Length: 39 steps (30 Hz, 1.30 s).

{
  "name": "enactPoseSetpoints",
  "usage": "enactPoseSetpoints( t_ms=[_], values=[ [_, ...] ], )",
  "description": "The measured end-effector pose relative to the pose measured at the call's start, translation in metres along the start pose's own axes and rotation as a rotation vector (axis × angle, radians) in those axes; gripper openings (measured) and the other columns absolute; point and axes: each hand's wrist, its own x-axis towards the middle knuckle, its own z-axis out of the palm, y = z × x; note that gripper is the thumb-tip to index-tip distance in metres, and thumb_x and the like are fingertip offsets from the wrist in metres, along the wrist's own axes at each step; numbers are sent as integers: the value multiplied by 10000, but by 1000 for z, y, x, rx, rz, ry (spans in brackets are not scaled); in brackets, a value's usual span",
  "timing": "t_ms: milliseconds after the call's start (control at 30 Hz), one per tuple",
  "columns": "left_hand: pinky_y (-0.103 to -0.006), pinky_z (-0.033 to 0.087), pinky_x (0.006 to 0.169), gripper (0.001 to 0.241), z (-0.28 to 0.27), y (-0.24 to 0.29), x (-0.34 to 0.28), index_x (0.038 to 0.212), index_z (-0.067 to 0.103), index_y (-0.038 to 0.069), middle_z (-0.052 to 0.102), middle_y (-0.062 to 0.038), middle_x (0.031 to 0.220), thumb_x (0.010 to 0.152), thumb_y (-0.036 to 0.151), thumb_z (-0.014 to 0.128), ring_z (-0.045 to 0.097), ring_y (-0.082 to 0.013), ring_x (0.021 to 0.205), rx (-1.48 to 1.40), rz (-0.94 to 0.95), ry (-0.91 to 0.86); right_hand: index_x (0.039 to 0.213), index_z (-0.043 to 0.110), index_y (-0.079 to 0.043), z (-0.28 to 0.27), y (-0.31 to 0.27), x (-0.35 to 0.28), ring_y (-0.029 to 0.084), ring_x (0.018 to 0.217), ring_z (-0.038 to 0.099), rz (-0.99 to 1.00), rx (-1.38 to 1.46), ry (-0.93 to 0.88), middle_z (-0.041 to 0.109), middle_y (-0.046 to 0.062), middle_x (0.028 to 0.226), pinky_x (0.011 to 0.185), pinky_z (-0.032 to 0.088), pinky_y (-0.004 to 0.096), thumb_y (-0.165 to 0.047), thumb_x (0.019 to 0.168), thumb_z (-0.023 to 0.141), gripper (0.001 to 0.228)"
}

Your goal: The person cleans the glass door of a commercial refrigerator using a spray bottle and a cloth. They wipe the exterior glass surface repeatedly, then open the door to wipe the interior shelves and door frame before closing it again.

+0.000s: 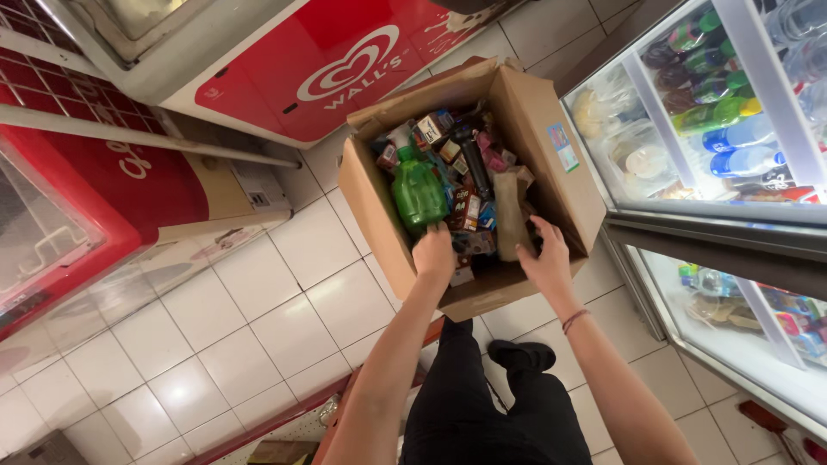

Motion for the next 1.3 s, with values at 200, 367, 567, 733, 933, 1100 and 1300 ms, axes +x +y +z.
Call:
enactPoseSetpoints(
  t_ms=[200, 367, 567, 733, 933, 1100, 1300],
  values=[
    [-426, 571, 780, 182, -80, 38, -40, 1000, 667, 32, 700, -136, 991, 827, -23, 649, 701, -335, 879, -718, 191, 304, 1400, 550, -102, 11, -24, -16, 326, 1233, 593, 201, 241, -39, 587, 159, 1392, 1016, 502, 428, -257, 936, 664, 502],
    [-330, 480, 830, 250, -141, 75, -76, 962, 650, 0, 645, -106, 1095, 812, -115, 486, 625, -235, 937, -1122, 291, -34, 1345, 550, -105, -12, -41, -19, 268, 1152, 623, 683, 1366, -230, 611, 88, 1306, 947, 528, 482, -396, 973, 553, 473],
    [-288, 469, 944, 231, -193, 124, -107, 1013, 661, 13, 618, -31, 1294, 841, -68, 529, 588, -153, 1104, -1529, 367, -389, 1397, 537, -38, -98, -62, -45, 270, 1204, 621, 420, 1586, -65, 650, 108, 1328, 1037, 491, 465, -216, 1013, 559, 423],
    [-281, 521, 880, 517, -211, 187, -125, 1360, 533, 189, 585, -101, 1192, 908, -9, 687, 613, -150, 1031, -1608, 368, -522, 1401, 523, -47, -184, -70, -100, 300, 1248, 604, 62, 1547, 156, 634, 117, 1353, 1046, 479, 511, 15, 943, 559, 463],
    [-258, 548, 789, 263, -186, 284, -155, 1207, 682, -36, 729, -72, 1066, 946, -4, 662, 674, -109, 926, -1316, 590, -547, 1421, 503, -6, -257, -35, -190, 302, 1300, 585, -257, 1526, 462, 613, 139, 1380, 1083, 470, 486, 129, 963, 587, 485],
    [-271, 561, 608, 248, -186, 369, -213, 1146, 685, -27, 761, -80, 956, 905, 31, 698, 744, -140, 756, -1075, 609, -306, 1446, 482, 11, -316, 3, -259, 278, 1323, 573, -320, 1257, 756, 588, 130, 1406, 1134, 449, 472, 117, 967, 591, 502],
    [-387, 565, 688, 585, -198, 459, -334, 1382, 602, 18, 733, -137, 995, 843, 181, 763, 715, -282, 770, -770, 1155, -141, 1493, 430, -11, -367, 38, -331, 209, 1277, 586, -294, 1165, 705, 591, 95, 1409, 1053, 492, 389, -27, 1002, 501, 496]
  ],
)
